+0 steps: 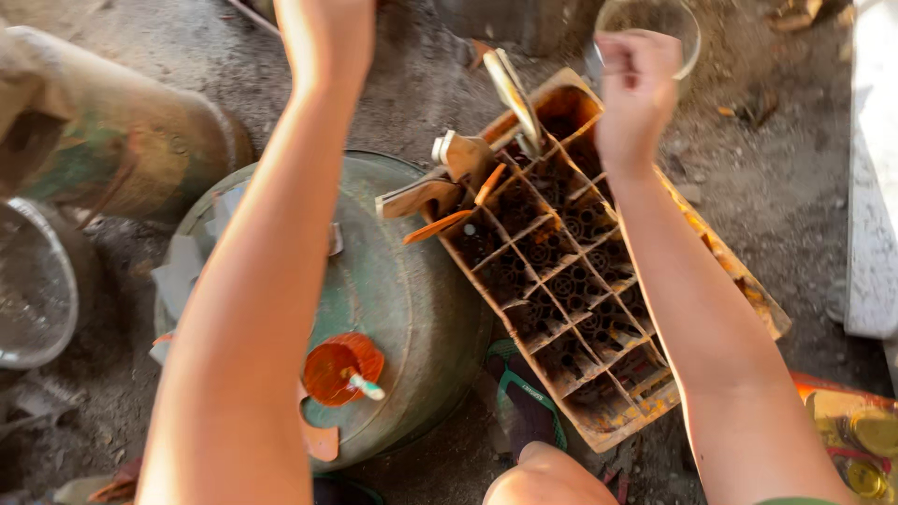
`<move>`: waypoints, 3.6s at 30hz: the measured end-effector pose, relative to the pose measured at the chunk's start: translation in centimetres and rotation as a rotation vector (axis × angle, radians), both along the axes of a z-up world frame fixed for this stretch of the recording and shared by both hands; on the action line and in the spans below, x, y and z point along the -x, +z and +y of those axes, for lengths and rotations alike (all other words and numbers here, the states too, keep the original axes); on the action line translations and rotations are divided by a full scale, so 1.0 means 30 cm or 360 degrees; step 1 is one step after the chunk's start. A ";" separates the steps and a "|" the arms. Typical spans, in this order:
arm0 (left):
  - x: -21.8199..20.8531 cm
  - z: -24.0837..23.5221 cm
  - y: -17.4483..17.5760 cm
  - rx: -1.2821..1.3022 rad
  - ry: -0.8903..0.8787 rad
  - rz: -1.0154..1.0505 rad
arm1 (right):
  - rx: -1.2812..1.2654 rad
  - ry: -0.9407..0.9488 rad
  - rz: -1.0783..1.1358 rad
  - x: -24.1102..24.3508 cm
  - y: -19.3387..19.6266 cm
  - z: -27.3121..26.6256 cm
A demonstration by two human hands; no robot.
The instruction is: The person sits on the ground and paints curved metal pieces orange using a small brush. They dip the brush into a small container of orange paint, apply it to each piece, and place the painted pieces into a compartmentalized tray. The person repeats this process for several pieces.
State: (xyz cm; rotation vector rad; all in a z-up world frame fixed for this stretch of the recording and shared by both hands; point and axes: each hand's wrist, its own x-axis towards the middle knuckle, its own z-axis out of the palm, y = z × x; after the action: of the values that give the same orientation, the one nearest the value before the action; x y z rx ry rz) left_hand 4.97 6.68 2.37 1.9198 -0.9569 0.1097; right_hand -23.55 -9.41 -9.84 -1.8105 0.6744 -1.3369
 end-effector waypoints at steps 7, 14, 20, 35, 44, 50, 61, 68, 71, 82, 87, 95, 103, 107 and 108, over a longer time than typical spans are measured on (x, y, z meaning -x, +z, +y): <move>-0.001 1.130 0.318 -0.0015 0.0416 -0.0398 | 0.0050 0.0417 0.0057 -0.042 0.291 0.413; 0.330 1.941 -0.115 -0.0322 0.1233 0.0346 | 0.0604 0.1364 0.0806 -0.104 0.629 1.101; 0.760 1.865 -0.455 -0.1054 0.1254 0.0978 | 0.1444 0.1309 0.2009 -0.086 0.645 1.406; 0.812 1.683 -0.616 -0.0931 0.1336 0.0948 | 0.1692 0.1007 0.2379 -0.096 0.316 1.411; 0.866 1.607 -0.489 -0.0455 0.0760 0.0414 | 0.1457 0.1173 0.2602 -0.104 0.334 1.477; 0.885 1.462 -0.484 -0.0105 0.0663 0.0442 | 0.1451 0.1275 0.2640 -0.097 0.336 1.492; 0.877 1.450 -0.530 -0.0127 0.0676 0.0254 | 0.1564 0.0869 0.2335 -0.055 0.539 1.436; 0.815 1.459 -0.580 0.0001 0.0738 0.0613 | 0.1400 0.0924 0.2268 -0.044 0.512 1.345; 0.810 1.472 -0.588 -0.0075 0.0744 0.0659 | 0.1201 0.0966 0.2418 -0.052 0.502 1.331; 0.858 1.495 -0.497 -0.0752 0.0796 0.0454 | 0.0903 0.1109 0.2676 -0.058 0.551 1.345; 0.835 1.486 -0.540 -0.0550 0.0683 0.0742 | 0.0897 0.1116 0.2667 -0.048 0.549 1.336; 0.857 1.485 -0.584 -0.0061 0.0717 0.0683 | 0.0868 0.1093 0.2954 -0.068 0.547 1.345; 0.938 1.493 -0.545 -0.0117 0.0740 0.0724 | 0.0859 0.1104 0.2969 -0.088 0.486 1.324; 0.945 1.477 -0.571 -0.0251 0.0799 0.0446 | 0.0891 0.1141 0.3050 -0.102 0.477 1.327; 0.945 1.471 -0.586 -0.0239 0.0796 0.0426 | 0.0883 0.1135 0.3037 -0.101 0.477 1.327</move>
State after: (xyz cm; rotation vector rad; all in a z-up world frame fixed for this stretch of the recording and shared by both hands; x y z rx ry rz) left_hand -23.39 50.80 -15.21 2.2113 -0.3023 0.0690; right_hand -20.52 30.40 4.45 -2.9695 0.3354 1.1291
